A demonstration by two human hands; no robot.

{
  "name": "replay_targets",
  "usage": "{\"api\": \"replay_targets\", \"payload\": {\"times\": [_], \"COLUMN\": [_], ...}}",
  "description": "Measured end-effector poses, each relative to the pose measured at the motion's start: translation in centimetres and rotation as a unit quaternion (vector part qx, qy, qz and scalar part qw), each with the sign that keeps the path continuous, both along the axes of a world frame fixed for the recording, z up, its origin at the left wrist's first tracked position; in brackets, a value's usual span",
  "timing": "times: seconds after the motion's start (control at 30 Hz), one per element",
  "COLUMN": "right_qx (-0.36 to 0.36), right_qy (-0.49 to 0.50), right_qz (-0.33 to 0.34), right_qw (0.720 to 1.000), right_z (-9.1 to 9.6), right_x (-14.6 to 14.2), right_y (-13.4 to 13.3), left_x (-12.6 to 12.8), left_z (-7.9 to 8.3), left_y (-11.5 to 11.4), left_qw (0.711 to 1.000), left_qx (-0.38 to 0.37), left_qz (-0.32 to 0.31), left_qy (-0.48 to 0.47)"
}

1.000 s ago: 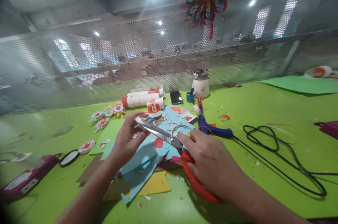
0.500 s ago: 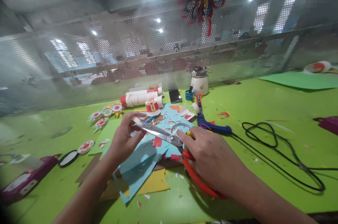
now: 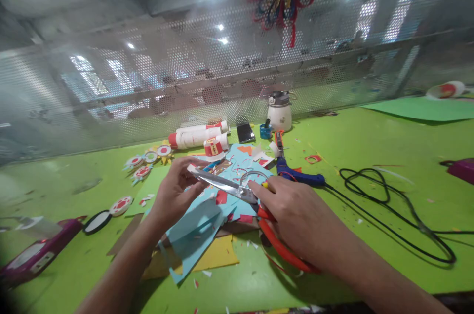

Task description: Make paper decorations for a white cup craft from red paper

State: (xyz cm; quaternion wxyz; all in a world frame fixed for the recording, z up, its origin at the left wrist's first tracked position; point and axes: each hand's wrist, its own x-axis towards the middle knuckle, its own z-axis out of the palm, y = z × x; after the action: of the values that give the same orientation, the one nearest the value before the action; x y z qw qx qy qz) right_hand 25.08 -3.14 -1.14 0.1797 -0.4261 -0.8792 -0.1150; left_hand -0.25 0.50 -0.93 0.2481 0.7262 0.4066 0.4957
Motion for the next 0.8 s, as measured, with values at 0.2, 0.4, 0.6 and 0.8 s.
{"api": "replay_targets", "payload": {"times": [0.2,0.4,0.6,0.8], "right_qx": [0.003,0.009,0.014,0.011], "right_qy": [0.013,0.020,0.017,0.030], "right_qz": [0.012,0.013,0.012,0.017], "right_qw": [1.000,1.000,1.000,0.999], "right_z": [0.02,0.20,-0.04,0.01], "right_x": [-0.01,-0.23,-0.10,-0.18], "right_y": [0.04,-0.17,-0.26,-0.57], "left_x": [-0.16,0.22,0.31,0.43], "left_z": [-0.23,0.04,0.05,-0.19], "left_y": [0.13,0.03,0.10,0.21], "left_qw": [1.000,0.998,0.996,0.996], "left_qx": [-0.008,-0.031,-0.040,-0.033], "left_qz": [-0.009,-0.027,-0.035,-0.022], "left_qy": [-0.011,-0.057,-0.078,-0.081]}}
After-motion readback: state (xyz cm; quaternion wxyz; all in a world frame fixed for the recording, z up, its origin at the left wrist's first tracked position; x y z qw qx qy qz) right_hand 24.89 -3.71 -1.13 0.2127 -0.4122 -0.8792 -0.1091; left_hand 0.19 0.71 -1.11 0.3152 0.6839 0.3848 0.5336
